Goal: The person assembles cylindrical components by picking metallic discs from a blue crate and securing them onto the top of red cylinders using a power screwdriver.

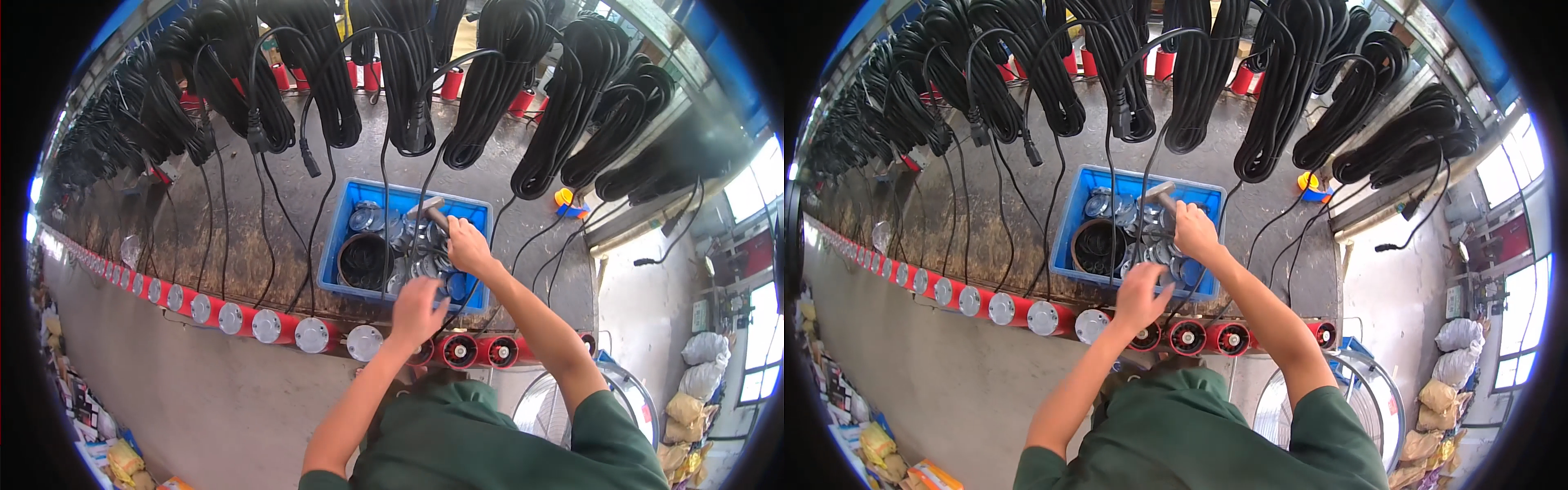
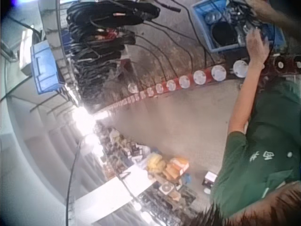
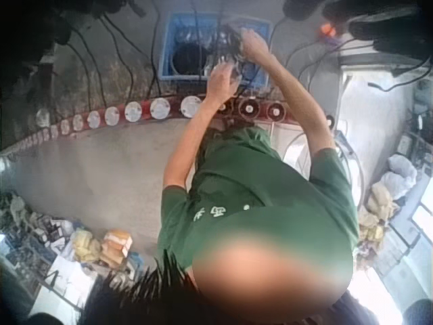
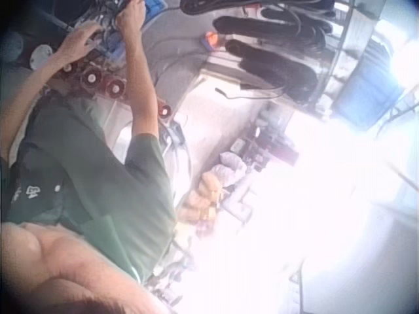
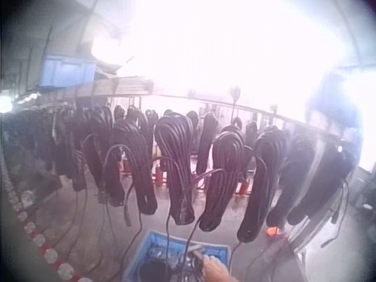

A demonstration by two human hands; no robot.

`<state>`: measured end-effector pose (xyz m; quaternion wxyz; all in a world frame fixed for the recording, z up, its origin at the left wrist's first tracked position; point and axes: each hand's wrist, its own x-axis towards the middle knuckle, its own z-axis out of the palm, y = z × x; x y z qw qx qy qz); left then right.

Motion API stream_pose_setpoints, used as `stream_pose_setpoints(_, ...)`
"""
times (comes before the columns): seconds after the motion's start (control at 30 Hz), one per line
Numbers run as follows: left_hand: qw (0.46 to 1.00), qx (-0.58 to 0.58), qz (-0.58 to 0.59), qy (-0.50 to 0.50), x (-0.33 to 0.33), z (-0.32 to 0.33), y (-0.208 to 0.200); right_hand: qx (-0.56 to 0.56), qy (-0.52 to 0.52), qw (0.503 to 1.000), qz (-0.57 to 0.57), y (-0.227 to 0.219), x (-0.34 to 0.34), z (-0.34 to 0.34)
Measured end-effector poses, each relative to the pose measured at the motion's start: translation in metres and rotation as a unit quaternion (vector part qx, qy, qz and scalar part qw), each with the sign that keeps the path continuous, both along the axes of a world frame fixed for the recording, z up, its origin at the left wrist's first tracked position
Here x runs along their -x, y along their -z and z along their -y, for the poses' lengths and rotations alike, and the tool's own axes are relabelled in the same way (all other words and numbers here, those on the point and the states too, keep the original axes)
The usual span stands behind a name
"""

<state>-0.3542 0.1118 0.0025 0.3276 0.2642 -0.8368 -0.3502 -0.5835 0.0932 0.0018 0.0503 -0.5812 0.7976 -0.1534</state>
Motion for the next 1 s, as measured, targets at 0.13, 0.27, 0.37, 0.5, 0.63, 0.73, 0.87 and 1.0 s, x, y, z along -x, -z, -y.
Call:
stream_pose_setpoints(0.13,0.942,0.15,0.293,0.068,0.102,0.03,0.045,-0.088,-0.19,0.969,-0.13,-0.009,0.026,0.028)
stream_pose_setpoints(0.27,0.893,0.24,0.381,-0.019,0.166,0.03,0.088,-0.089,-0.313,0.93,-0.17,-0.003,0.027,0.043)
stream_pose_setpoints(0.37,0.922,0.208,0.326,-0.026,0.179,0.034,0.103,-0.074,-0.288,0.936,-0.187,0.004,0.021,0.051)
stream_pose_setpoints(0.5,0.892,0.295,0.34,0.047,0.153,0.039,0.079,-0.082,-0.182,0.944,-0.262,0.006,0.012,0.063)
stream_pose_setpoints(0.63,0.944,0.031,0.327,0.008,0.09,0.031,0.015,0.035,-0.335,0.942,-0.014,0.024,-0.018,0.098)
stream_pose_setpoints(0.73,0.955,0.001,0.278,-0.107,0.031,0.012,-0.022,0.015,-0.374,0.926,0.039,0.057,-0.055,0.116)
stream_pose_setpoints(0.87,0.948,0.094,0.302,-0.009,-0.009,0.015,-0.038,-0.045,-0.411,0.911,0.006,0.09,-0.101,0.117)
stream_pose_setpoints(1.0,0.967,0.08,0.234,-0.06,-0.037,0.01,-0.055,-0.018,-0.394,0.919,0.006,0.095,-0.113,0.111)
